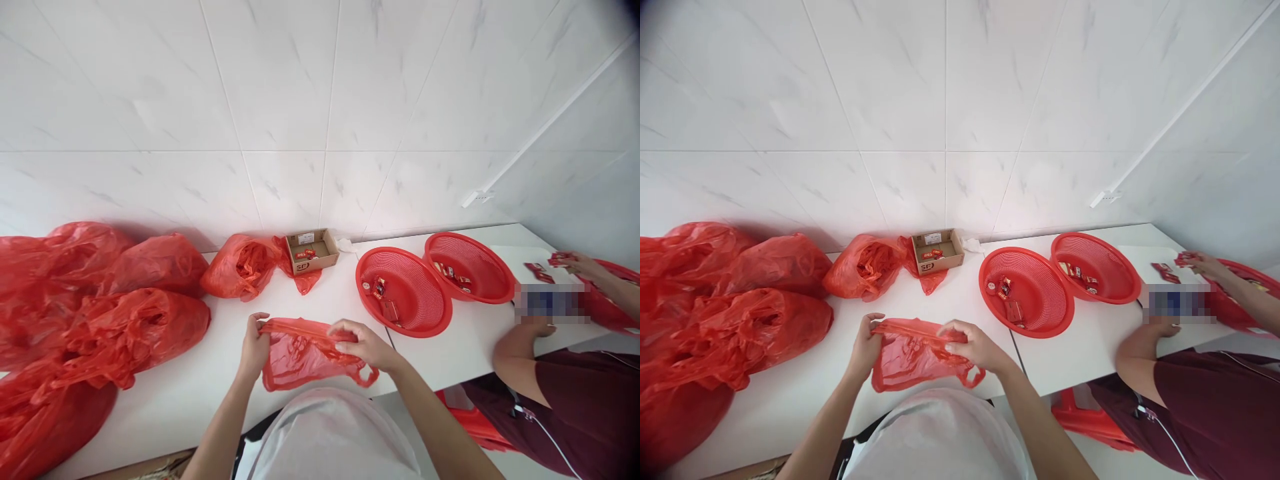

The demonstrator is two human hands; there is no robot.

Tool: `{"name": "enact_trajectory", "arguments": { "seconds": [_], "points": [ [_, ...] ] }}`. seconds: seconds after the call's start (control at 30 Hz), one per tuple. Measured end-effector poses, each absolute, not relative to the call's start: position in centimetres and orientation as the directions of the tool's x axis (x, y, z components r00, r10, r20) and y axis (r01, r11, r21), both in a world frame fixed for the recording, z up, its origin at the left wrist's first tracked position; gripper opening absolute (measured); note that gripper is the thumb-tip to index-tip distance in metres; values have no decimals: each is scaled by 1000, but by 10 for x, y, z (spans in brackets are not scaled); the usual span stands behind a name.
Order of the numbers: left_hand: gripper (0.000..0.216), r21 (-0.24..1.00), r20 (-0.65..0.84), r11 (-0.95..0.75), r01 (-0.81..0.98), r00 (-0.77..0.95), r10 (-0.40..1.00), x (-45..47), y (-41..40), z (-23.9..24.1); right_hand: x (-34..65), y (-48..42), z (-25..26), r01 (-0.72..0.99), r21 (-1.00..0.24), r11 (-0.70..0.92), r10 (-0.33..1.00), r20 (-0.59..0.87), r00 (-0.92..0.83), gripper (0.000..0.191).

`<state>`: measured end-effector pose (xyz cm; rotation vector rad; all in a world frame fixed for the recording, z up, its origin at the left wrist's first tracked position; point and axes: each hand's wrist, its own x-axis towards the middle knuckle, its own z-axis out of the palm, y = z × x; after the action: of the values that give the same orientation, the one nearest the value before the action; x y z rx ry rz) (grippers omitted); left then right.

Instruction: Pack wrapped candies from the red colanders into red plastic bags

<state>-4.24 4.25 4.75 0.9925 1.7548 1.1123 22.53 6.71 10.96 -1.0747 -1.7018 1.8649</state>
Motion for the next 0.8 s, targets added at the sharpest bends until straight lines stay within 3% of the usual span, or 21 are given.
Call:
{"name": "enact_trajectory", "arguments": {
  "seconds": [0.07,0.17,0.27,0.37,0.47,0.57,0.6,0.67,0.73,0.8],
  "points": [
    [32,929,-306,352,119,-291,906,-59,40,54,241,73,108,439,-898,9,694,-311,-650,24],
    [28,918,-363,385,100,-183,914,-70,30,60,250,77,95,771,-616,162,785,-393,-479,37],
    [17,912,-350,365,187,-112,930,-62,20,60,248,83,77,912,-394,114,904,-341,-260,47],
    [10,885,-271,321,338,-187,944,-52,20,60,243,90,77,936,-344,71,930,-317,-187,58],
    [34,839,-98,276,469,-368,925,-53,27,70,238,92,96,914,-390,112,965,-178,-194,63],
    [38,785,121,208,584,-473,873,-58,27,75,235,84,109,788,-587,183,981,165,-105,54],
    [39,753,161,184,631,-449,879,-59,25,73,235,80,108,746,-639,190,979,184,-91,50],
    [40,690,146,133,712,-316,937,-58,17,65,237,74,98,712,-687,147,983,20,-184,46],
    [42,672,34,82,736,-141,989,-52,8,55,241,71,86,728,-679,98,928,-201,-313,53],
    [45,675,-14,71,734,-84,996,-43,4,51,243,71,81,717,-692,84,918,-226,-325,62]
  ]
}}
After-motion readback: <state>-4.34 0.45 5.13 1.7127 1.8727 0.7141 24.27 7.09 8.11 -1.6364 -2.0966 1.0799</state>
